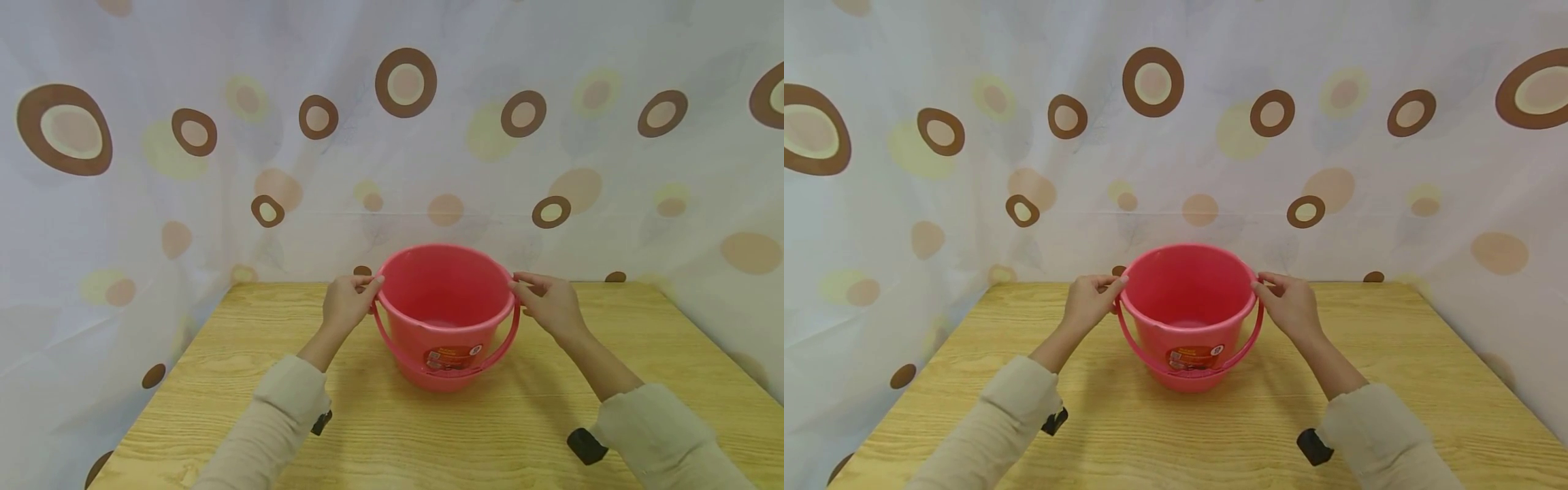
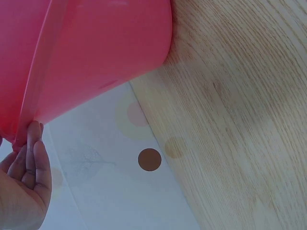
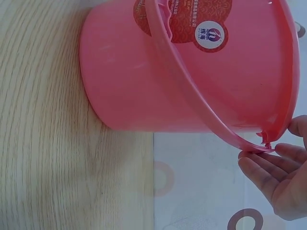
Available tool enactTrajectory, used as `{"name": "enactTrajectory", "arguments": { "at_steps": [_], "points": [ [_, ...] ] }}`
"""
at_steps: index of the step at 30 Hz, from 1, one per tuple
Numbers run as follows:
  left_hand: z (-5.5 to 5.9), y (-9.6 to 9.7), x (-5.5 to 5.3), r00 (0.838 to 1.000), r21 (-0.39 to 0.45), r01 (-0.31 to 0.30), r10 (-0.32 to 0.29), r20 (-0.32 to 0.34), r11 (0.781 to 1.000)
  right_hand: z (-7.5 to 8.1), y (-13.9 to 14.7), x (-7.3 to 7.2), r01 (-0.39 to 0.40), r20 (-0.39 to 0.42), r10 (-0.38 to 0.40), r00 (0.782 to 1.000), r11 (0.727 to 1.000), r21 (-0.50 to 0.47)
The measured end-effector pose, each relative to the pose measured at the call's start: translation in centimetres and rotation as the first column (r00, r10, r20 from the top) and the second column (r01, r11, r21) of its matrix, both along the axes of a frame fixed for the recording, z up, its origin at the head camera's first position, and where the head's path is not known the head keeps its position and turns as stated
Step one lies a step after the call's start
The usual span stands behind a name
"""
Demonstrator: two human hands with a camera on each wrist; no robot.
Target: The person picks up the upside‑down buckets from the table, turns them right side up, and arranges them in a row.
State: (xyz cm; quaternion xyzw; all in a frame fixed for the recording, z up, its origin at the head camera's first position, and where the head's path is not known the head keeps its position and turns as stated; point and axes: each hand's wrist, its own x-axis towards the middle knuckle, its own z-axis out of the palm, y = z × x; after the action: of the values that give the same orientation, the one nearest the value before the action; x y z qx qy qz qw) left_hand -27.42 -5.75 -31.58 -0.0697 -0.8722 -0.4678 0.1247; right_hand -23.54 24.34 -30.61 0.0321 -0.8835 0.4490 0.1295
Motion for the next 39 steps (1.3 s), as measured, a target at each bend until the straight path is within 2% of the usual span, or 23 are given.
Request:
{"name": "enactTrajectory", "arguments": {
  "at_steps": [9,14,21,29,35,39],
  "points": [
    [-0.5,-0.2,-0.1,0.998,0.019,0.045,-0.044,-0.047,0.999,-0.1,0.2,0.1,-0.023,0.040,0.025,0.999,0.999,-0.039],
    [-0.6,-0.1,-0.2,0.997,-0.013,0.036,-0.036,-0.069,0.999,-0.3,0.1,0.2,-0.030,0.039,0.032,0.999,0.998,-0.051],
    [-0.6,-0.2,-0.2,0.997,-0.020,0.035,-0.036,-0.065,0.999,-0.4,0.1,0.1,-0.039,0.035,0.041,0.999,0.998,-0.041],
    [-0.9,-0.5,0.0,0.997,-0.029,0.042,-0.044,-0.071,0.999,-0.6,0.3,0.0,-0.051,0.017,0.051,0.999,0.999,0.015],
    [-1.4,-1.1,0.1,0.991,-0.089,0.008,-0.020,-0.133,0.996,-1.0,1.1,0.2,-0.044,-0.003,0.045,0.999,0.991,0.125],
    [-1.9,-1.4,0.3,0.981,-0.123,0.012,-0.035,-0.190,0.992,-1.5,1.6,0.4,-0.062,-0.069,0.074,0.995,0.985,0.162]
  ]
}}
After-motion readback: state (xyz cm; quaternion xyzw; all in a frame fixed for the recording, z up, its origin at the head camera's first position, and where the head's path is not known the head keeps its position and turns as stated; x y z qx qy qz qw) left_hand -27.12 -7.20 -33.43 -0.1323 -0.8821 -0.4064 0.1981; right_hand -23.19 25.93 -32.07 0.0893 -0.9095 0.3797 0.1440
